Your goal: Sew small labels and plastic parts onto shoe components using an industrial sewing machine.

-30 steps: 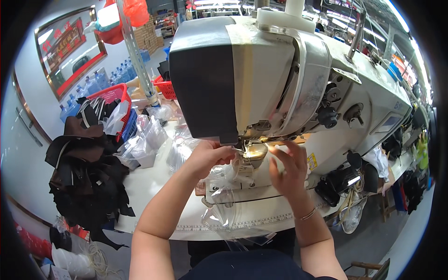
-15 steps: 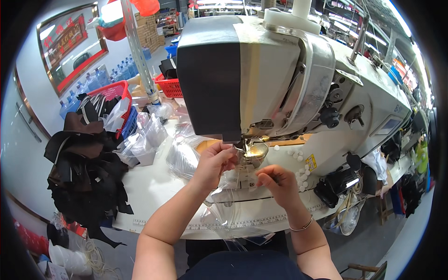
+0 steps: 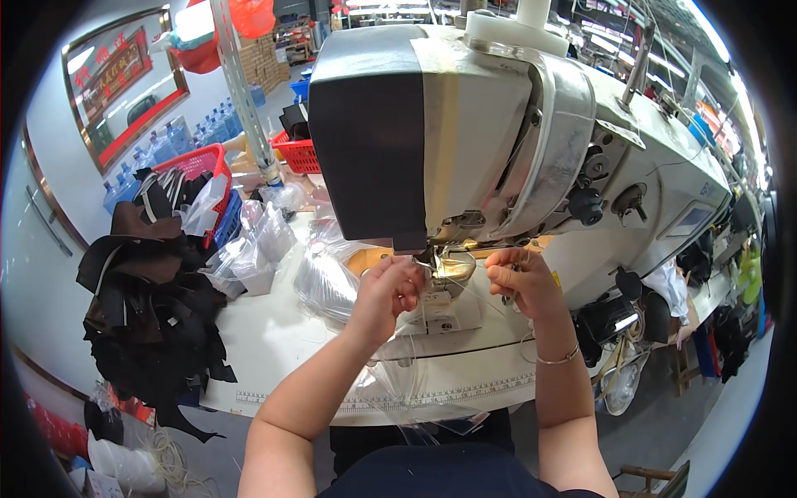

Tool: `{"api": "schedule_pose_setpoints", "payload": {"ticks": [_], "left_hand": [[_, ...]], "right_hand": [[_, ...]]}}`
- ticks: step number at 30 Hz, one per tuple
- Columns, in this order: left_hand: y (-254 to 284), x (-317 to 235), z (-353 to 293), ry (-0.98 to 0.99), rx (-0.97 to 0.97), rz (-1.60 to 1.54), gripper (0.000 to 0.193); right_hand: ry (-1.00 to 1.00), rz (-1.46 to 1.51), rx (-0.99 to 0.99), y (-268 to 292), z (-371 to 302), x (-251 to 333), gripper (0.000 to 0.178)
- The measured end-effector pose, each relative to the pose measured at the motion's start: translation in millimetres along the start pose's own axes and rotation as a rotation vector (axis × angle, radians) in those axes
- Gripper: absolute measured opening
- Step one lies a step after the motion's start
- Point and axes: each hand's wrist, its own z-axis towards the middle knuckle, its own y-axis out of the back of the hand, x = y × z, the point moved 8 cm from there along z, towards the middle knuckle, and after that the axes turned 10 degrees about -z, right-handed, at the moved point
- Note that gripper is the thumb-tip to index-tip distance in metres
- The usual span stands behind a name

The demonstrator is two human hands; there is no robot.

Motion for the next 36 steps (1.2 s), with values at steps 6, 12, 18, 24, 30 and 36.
{"api": "schedule_pose_setpoints", "payload": {"ticks": [6,12,18,24,30,36], "left_hand": [[8,8,7,0.034,-0.071,-0.022,0.007],[8,12,-5,-0.099,-0.123,-0.072,0.006],[6,14,-14,-0.184,-0.275,-0.141,0.007],[-4,10,-29,-0.438,-0.248,0.171,0.008],[-19,9,-32,-0.573,-0.191,0.298,0.014],[-12,9,-30,-0.513,-0.211,0.294,0.016]], "right_hand": [[0.001,0.056,0.148,8,9,-2,0.01],[-0.054,0.148,0.085,29,30,-14,0.011],[-0.034,0.43,-0.034,47,50,-32,0.011],[0.247,-1.193,-0.094,57,99,-36,0.017],[0.719,-0.97,0.135,48,114,-34,0.028],[-0.105,-0.551,-0.306,72,66,-60,0.027]]}}
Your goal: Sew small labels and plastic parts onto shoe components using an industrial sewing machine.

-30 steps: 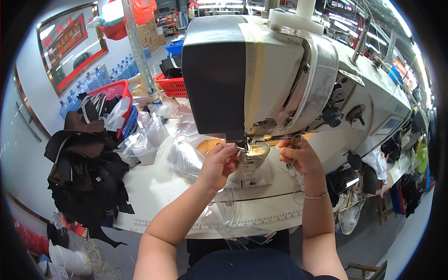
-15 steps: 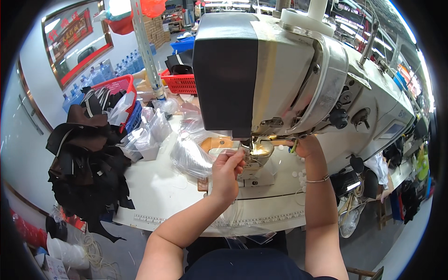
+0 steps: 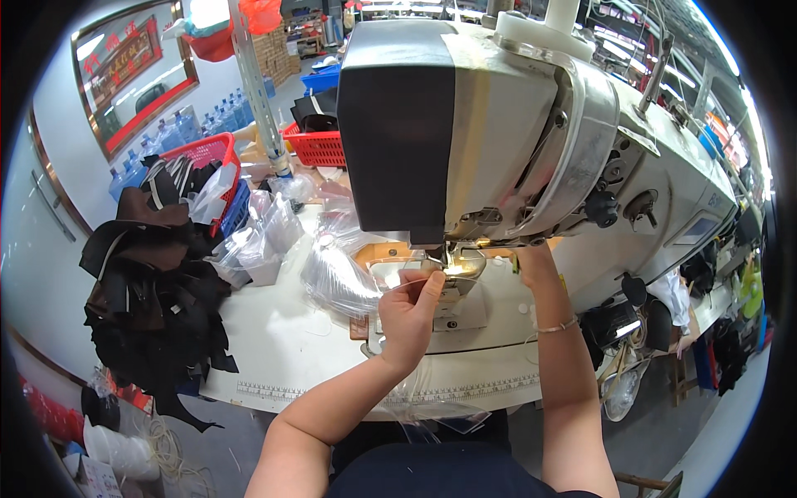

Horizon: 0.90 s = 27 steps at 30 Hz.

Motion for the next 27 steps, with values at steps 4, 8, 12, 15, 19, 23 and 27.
{"api": "schedule_pose_setpoints", "payload": {"ticks": [4,8,12,15,19,23,27], "left_hand": [[-6,-12,8,0.093,0.063,0.254,0.025],[-2,-1,21,0.211,0.127,0.131,0.02],[27,-7,44,0.243,-0.139,-0.231,0.01],[48,-40,54,0.12,-0.05,-0.406,0.008],[84,-80,25,-0.008,-0.109,-0.174,0.022],[106,-95,-6,0.007,-0.156,-0.051,0.031],[111,-98,-26,0.017,-0.101,-0.076,0.028]], "right_hand": [[0.024,0.187,-0.005,13,-63,10,0.032],[-0.049,0.421,0.019,12,-98,-5,0.038],[0.056,0.391,0.075,4,-118,-11,0.037],[0.002,0.311,0.067,-4,-135,-16,0.034],[0.057,0.364,0.132,-22,-151,-8,0.039],[0.093,0.446,0.209,-51,-157,19,0.035],[0.239,0.381,0.216,-68,-171,64,0.032]]}}
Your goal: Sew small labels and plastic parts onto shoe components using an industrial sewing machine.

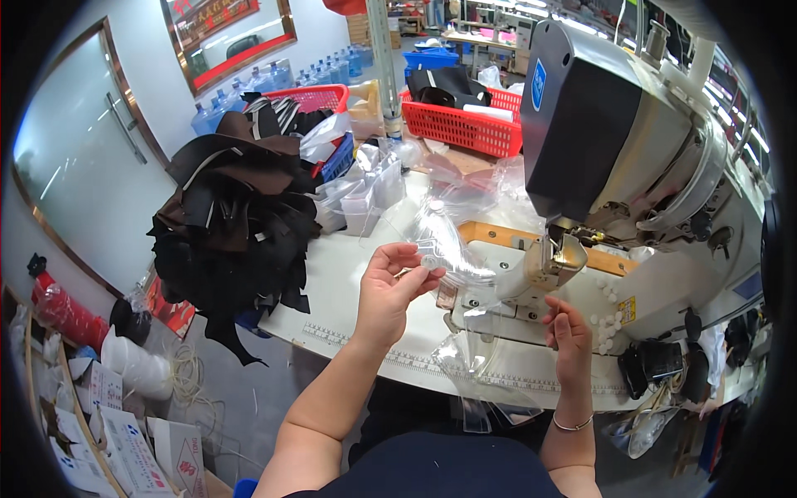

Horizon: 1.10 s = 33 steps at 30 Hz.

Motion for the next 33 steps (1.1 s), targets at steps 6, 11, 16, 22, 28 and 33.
{"api": "schedule_pose_setpoints", "payload": {"ticks": [6,11,16,22,28,33], "left_hand": [[-1,15,-10,0.083,0.001,-0.176,0.028],[-27,20,-26,0.05,0.116,-0.067,0.028],[-37,25,-40,0.109,0.166,-0.042,0.029],[-36,25,-40,0.126,0.163,0.026,0.029],[-37,24,-41,0.119,0.192,0.111,0.028],[-40,29,-39,0.184,0.174,0.04,0.031]], "right_hand": [[0.196,-0.219,-0.016,-10,-8,38,0.026],[0.62,-0.55,-0.091,-59,-20,94,0.033],[0.849,-0.802,-0.201,-72,-18,111,0.033],[0.851,-0.792,-0.141,-72,-16,118,0.027],[0.779,-0.704,-0.069,-69,-9,111,0.025],[0.673,-0.576,-0.118,-63,-9,104,0.024]]}}
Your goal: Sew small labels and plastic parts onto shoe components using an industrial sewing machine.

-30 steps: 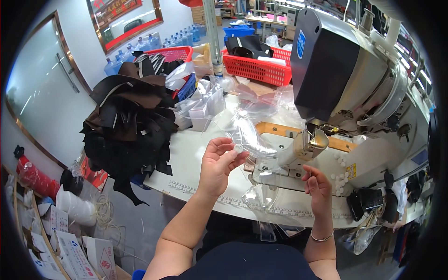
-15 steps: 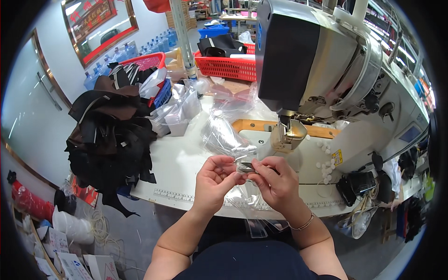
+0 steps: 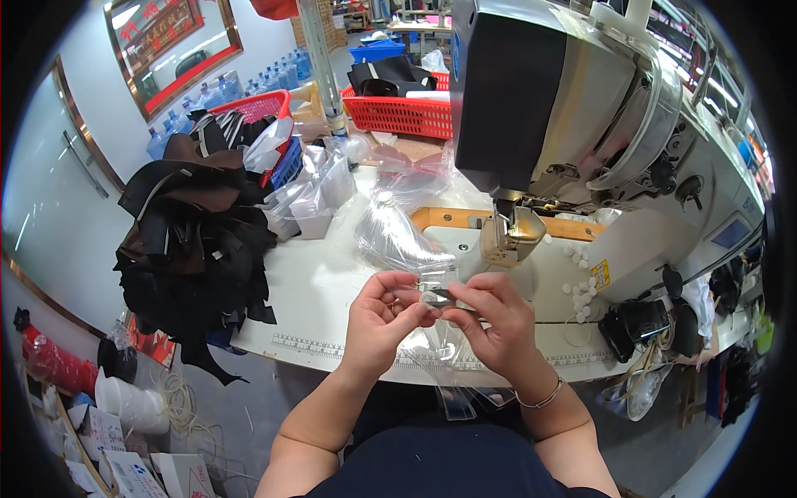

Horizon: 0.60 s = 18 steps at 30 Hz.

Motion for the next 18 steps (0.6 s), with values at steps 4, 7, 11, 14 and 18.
{"api": "schedule_pose_setpoints", "payload": {"ticks": [4,7,11,14,18], "left_hand": [[-2,2,-1,-0.035,0.027,-0.043,0.035],[-9,7,-1,-0.025,0.015,-0.137,0.038],[-9,16,11,0.013,0.049,-0.034,0.04],[-27,-32,-3,-0.677,0.194,0.881,0.021],[-55,-47,-34,-1.173,0.496,1.236,0.017]], "right_hand": [[0.074,-0.117,-0.004,-3,-2,3,0.026],[-0.013,0.085,-0.028,-4,-7,-3,0.026],[-0.044,0.129,-0.115,10,-12,-1,0.026],[-0.054,0.005,-0.236,49,-17,-2,0.029],[-0.076,0.117,-0.493,102,-35,-4,0.035]]}}
